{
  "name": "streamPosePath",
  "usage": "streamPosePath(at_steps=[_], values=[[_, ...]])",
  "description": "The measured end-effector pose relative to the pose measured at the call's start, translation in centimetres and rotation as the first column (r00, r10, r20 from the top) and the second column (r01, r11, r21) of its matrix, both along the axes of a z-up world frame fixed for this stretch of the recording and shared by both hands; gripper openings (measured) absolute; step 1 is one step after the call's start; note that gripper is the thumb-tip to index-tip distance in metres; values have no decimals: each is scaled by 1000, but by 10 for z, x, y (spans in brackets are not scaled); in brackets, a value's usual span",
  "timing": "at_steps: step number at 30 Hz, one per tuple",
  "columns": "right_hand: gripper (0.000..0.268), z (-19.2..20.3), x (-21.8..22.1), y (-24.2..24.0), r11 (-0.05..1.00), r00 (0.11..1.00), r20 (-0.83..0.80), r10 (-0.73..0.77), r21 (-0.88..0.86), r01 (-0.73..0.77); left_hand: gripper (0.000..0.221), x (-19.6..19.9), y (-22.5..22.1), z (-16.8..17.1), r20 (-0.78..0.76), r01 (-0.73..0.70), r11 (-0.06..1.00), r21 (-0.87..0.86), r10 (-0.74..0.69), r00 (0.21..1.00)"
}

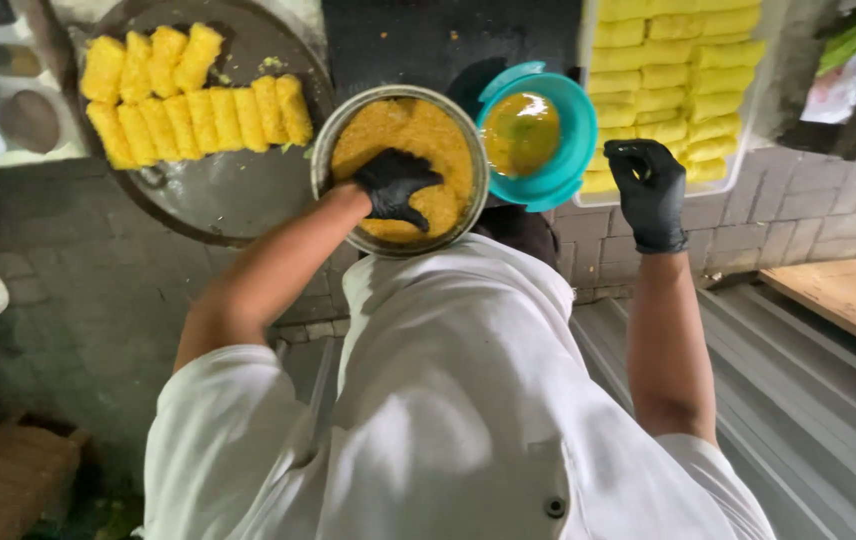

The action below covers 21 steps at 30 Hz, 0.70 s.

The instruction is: Coating rectangular food items by dipping them in a liquid wash and then rolling them in breadcrumbs.

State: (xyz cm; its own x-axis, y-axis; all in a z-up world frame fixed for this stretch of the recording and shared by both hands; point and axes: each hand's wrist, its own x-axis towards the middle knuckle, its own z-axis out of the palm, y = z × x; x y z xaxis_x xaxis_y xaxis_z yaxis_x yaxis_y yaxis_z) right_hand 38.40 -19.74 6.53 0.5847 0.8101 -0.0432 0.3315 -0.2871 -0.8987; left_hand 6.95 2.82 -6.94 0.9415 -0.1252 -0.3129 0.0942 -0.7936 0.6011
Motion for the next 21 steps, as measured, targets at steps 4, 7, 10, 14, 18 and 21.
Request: streamPosePath(at_steps=[4, 7, 10, 14, 18, 21], values=[[10, -26, 58, -10, 992, 991, 63, -117, -30, 119, 86, 25, -3, 19, -343, -186, 977, 103, 211, 915], [13, -19, 99, -7, 990, 974, 225, -34, -124, 64, 91, 31, -9, 25, -412, -393, 918, 45, 376, 830], [27, -35, 149, -4, 962, 917, 373, 142, -271, -39, 97, 49, -2, 62, -585, -554, 832, -16, 442, 680], [57, -107, 226, -11, 863, 767, 521, 374, -498, -83, 67, 14, 4, 19, -531, -444, 846, -294, 241, 812], [42, -128, 266, -4, 852, 440, 731, 522, -420, -314, 84, 42, 23, 108, -764, -635, 772, 11, 417, 493], [78, -122, 281, 13, 634, 281, 576, 767, -746, -203, 75, 11, 19, 43, -281, -621, 763, 179, 645, 711]])
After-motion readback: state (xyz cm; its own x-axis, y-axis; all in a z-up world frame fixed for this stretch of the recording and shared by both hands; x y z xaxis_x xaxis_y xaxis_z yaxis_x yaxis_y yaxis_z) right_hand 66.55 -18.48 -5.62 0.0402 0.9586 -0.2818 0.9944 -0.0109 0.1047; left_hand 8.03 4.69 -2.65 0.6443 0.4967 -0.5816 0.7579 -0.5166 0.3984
